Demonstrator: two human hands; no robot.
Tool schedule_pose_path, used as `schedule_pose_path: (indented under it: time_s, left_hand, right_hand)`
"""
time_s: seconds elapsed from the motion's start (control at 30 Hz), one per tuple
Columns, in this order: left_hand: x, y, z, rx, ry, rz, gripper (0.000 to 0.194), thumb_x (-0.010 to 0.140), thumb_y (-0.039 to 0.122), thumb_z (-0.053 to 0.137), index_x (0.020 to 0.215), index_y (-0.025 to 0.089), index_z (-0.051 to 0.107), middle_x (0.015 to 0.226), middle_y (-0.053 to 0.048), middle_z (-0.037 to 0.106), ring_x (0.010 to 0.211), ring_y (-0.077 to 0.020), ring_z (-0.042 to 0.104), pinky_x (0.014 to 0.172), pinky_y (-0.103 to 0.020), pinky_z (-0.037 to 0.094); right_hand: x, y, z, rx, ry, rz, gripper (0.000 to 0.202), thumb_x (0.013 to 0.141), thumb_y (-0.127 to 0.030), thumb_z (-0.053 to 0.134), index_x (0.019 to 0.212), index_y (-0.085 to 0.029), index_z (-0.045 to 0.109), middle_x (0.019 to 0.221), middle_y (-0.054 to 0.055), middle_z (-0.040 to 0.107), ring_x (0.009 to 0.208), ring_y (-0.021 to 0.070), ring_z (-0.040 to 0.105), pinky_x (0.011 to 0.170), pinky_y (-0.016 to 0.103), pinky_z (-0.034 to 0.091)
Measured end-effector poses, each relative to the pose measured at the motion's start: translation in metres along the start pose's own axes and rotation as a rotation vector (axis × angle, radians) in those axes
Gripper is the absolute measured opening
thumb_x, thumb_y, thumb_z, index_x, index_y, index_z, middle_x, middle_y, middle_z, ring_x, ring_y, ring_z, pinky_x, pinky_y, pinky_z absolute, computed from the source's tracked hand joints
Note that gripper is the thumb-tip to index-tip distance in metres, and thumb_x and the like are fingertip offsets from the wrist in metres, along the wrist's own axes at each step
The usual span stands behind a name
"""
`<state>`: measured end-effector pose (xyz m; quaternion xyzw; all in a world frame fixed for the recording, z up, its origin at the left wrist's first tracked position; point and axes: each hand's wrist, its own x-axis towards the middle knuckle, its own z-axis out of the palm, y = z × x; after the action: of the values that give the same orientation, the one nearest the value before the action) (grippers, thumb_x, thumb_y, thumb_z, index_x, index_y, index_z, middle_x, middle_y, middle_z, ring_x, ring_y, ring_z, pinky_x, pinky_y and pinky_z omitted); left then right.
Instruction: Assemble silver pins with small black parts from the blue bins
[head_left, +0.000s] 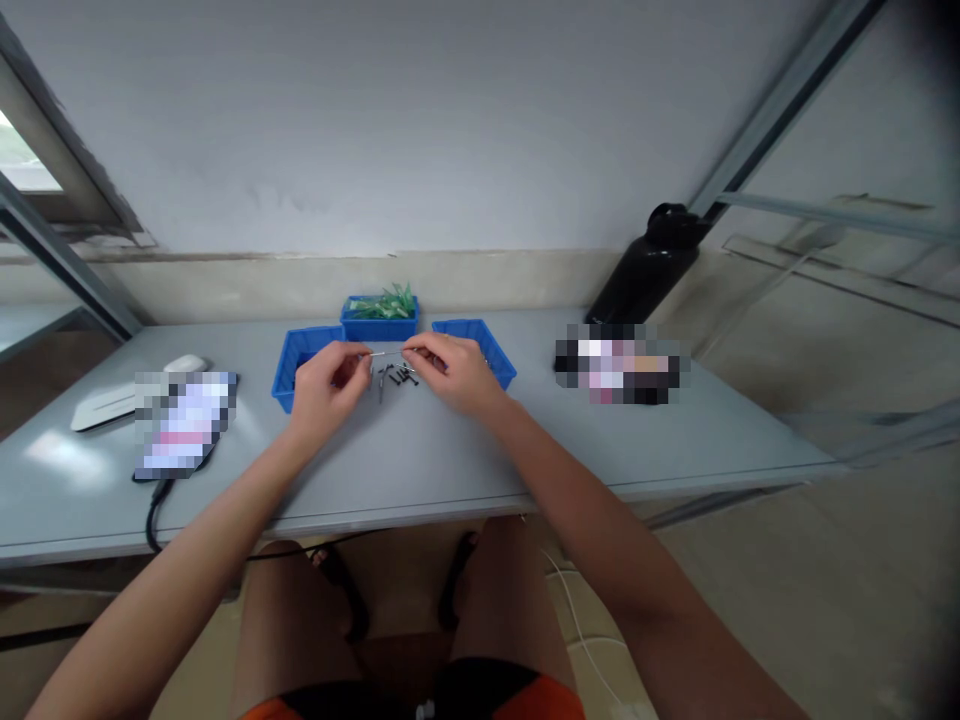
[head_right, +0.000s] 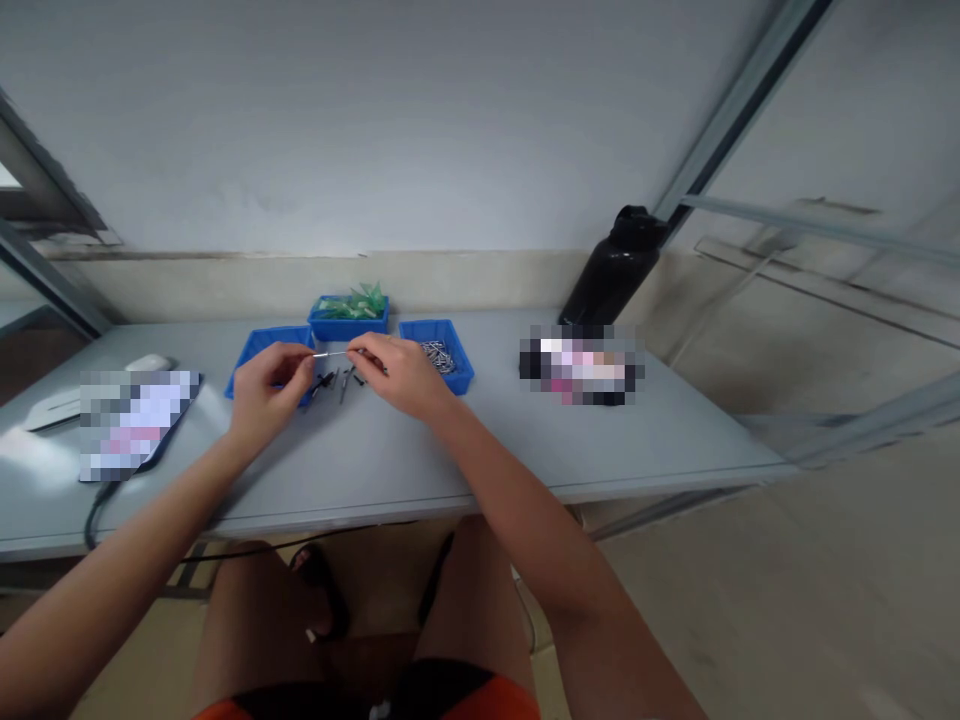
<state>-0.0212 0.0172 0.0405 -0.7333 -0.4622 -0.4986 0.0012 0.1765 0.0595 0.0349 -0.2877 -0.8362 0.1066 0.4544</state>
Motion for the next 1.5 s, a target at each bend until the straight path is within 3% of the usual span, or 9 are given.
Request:
schedule_pose_path:
  time_s: [0.27, 0.5, 0.8, 1.0, 1.13, 1.3, 1.5]
  left_hand:
    - [-0.001, -0.002, 0.005, -0.007, -0.079, 0.021, 0.019, 0.089, 0.032, 0.056, 0.096, 0.019, 0.067, 0.067, 0.001, 0.060, 0.055, -0.0101, 0.050, 0.055, -0.022, 0.042]
    - [-0.003, -0.001, 0.005, 0.007, -0.071, 0.074, 0.021, 0.090, 0.034, 0.055, 0.093, 0.020, 0.070, 0.072, -0.002, 0.065, 0.066, -0.0137, 0.057, 0.061, -0.025, 0.045]
    - [-0.002, -0.004, 0.006, 0.015, -0.062, 0.113, 0.021, 0.090, 0.033, 0.056, 0.089, 0.020, 0.072, 0.067, -0.002, 0.063, 0.063, -0.0132, 0.055, 0.059, -0.025, 0.044]
    - [0.000, -0.006, 0.004, 0.074, 0.010, 0.065, 0.016, 0.089, 0.031, 0.057, 0.089, 0.020, 0.069, 0.092, -0.006, 0.064, 0.070, -0.0126, 0.056, 0.059, -0.025, 0.047]
    - [0.001, -0.007, 0.004, 0.095, -0.097, 0.102, 0.013, 0.088, 0.028, 0.056, 0.087, 0.020, 0.066, 0.096, -0.006, 0.063, 0.086, -0.0170, 0.059, 0.070, -0.028, 0.051]
    - [-0.001, -0.006, 0.005, 0.119, -0.198, 0.143, 0.013, 0.089, 0.026, 0.054, 0.086, 0.020, 0.066, 0.091, -0.005, 0.062, 0.087, -0.0175, 0.059, 0.081, -0.031, 0.052]
    - [0.002, -0.007, 0.001, 0.115, -0.173, 0.140, 0.013, 0.088, 0.027, 0.057, 0.085, 0.020, 0.068, 0.091, -0.005, 0.062, 0.086, -0.0182, 0.059, 0.080, -0.032, 0.052]
  right_hand:
    - [-0.001, -0.006, 0.002, -0.018, 0.068, 0.069, 0.033, 0.100, -0.039, 0.039, 0.101, -0.020, 0.065, 0.083, 0.004, 0.066, 0.070, 0.0141, 0.056, 0.068, 0.028, 0.043]
    - [0.000, -0.008, 0.009, 0.016, -0.035, 0.001, 0.032, 0.100, -0.039, 0.041, 0.096, -0.019, 0.065, 0.078, 0.003, 0.064, 0.070, 0.0137, 0.055, 0.069, 0.026, 0.040]
    - [-0.002, -0.005, 0.016, 0.014, -0.164, -0.058, 0.024, 0.098, -0.031, 0.045, 0.088, -0.019, 0.063, 0.076, 0.001, 0.062, 0.072, 0.0137, 0.055, 0.070, 0.025, 0.040]
    - [0.001, -0.006, 0.007, 0.018, -0.092, 0.055, 0.025, 0.096, -0.038, 0.049, 0.103, -0.019, 0.064, 0.080, 0.002, 0.065, 0.068, 0.0134, 0.055, 0.068, 0.026, 0.041]
    - [0.001, -0.006, 0.004, 0.046, -0.073, 0.066, 0.028, 0.096, -0.040, 0.047, 0.100, -0.019, 0.065, 0.080, 0.003, 0.066, 0.068, 0.0131, 0.055, 0.066, 0.026, 0.041]
    - [0.000, -0.002, 0.006, 0.048, -0.095, 0.037, 0.028, 0.097, -0.038, 0.045, 0.092, -0.019, 0.064, 0.081, 0.003, 0.065, 0.070, 0.0128, 0.055, 0.067, 0.026, 0.041]
    - [0.000, 0.001, 0.004, 0.035, -0.099, 0.058, 0.025, 0.096, -0.036, 0.046, 0.090, -0.019, 0.063, 0.075, 0.001, 0.063, 0.065, 0.0121, 0.052, 0.065, 0.025, 0.039]
